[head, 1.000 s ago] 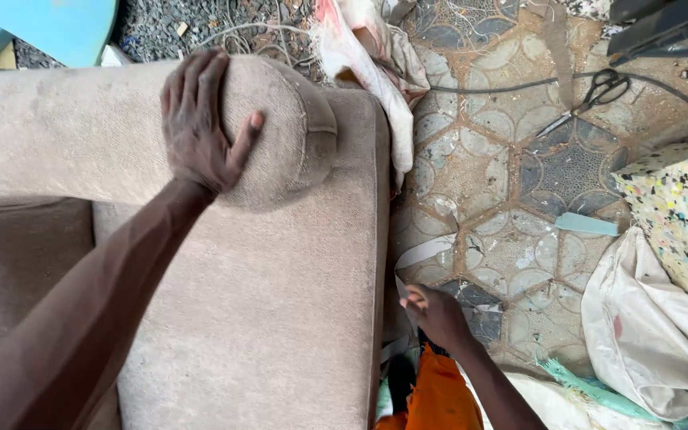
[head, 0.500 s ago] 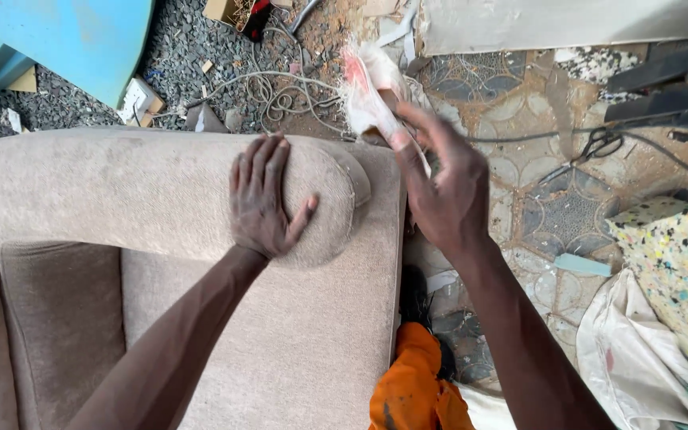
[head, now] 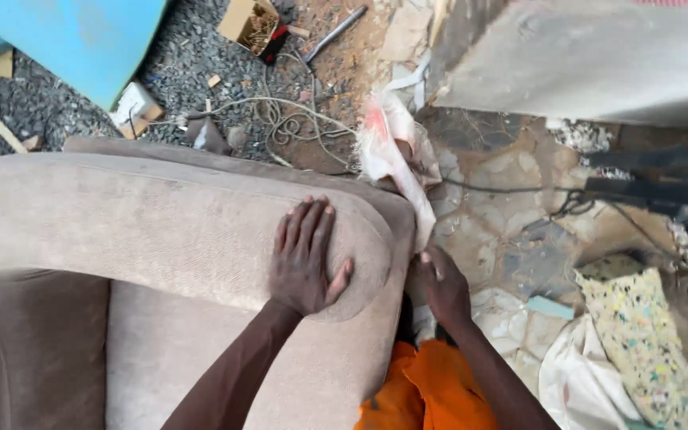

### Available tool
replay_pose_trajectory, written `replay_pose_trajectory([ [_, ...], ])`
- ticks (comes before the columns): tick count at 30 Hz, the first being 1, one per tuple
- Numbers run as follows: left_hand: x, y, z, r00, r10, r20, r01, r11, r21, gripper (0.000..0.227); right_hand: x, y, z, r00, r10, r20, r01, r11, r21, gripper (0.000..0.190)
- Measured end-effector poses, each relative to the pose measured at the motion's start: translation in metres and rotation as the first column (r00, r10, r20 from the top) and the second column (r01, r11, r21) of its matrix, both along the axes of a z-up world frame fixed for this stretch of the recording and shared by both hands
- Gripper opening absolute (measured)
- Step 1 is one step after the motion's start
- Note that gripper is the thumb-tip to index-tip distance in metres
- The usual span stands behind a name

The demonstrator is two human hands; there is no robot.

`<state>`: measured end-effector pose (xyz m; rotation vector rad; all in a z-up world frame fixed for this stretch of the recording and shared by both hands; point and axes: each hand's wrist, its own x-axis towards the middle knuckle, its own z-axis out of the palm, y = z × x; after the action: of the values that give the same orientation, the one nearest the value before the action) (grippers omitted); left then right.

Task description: Performing final adjustments on a reupholstered sofa by smoothing fabric and positioning cushions.

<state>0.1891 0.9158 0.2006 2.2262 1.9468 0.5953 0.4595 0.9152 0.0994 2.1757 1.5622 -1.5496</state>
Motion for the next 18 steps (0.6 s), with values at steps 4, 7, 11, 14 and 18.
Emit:
replay_pose_trajectory([
  [4,-0.005,-0.002,0.000,1.000,0.015,0.017,-0.015,1.000,-0.012,0.078,-0.007,0.017,0.016,0.989,-0.031,-0.144,0.029,0.999,-0.013,0.064],
  [7,-0.005,0.000,0.002,1.000,0.022,0.013,-0.022,0.999,-0.038,0.080,-0.029,0.052,0.015,0.989,0.049,-0.139,-0.044,0.998,0.043,0.057],
  [11,-0.008,-0.006,0.001,0.998,0.054,0.022,-0.051,0.991,-0.128,0.082,-0.092,0.118,0.043,0.970,0.172,-0.172,-0.167,0.985,0.040,0.052],
  [14,-0.006,-0.010,-0.002,0.995,0.037,0.091,-0.004,0.940,-0.343,0.088,-0.132,0.165,0.061,0.929,0.284,-0.238,-0.275,0.959,0.068,0.044],
  [18,-0.008,-0.001,0.003,0.999,0.026,0.033,-0.019,0.978,-0.206,0.079,-0.163,0.239,0.065,0.890,0.392,-0.235,-0.360,0.918,0.167,0.052],
])
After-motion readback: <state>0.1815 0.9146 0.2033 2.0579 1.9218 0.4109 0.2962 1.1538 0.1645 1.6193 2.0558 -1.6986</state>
